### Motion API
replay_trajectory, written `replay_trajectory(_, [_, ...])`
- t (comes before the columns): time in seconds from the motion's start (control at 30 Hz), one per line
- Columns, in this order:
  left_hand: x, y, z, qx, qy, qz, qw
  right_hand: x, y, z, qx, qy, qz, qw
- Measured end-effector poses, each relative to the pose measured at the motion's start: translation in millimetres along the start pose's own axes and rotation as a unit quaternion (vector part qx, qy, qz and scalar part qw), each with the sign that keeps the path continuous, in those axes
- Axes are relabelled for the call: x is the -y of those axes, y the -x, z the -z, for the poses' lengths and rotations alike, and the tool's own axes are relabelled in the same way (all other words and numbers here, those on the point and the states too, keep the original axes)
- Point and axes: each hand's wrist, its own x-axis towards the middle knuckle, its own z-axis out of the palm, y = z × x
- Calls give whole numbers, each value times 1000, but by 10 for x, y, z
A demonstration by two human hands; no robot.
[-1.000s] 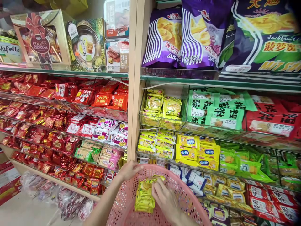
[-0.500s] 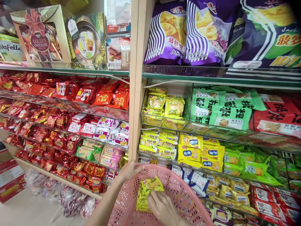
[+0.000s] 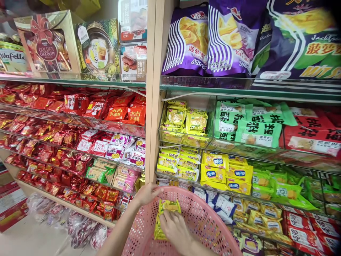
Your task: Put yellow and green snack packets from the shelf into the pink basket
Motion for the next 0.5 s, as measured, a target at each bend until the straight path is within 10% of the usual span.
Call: replay_trajectory(0.5, [-5, 5, -8, 4, 9, 0, 1000, -10, 156, -8, 23, -22, 0, 999])
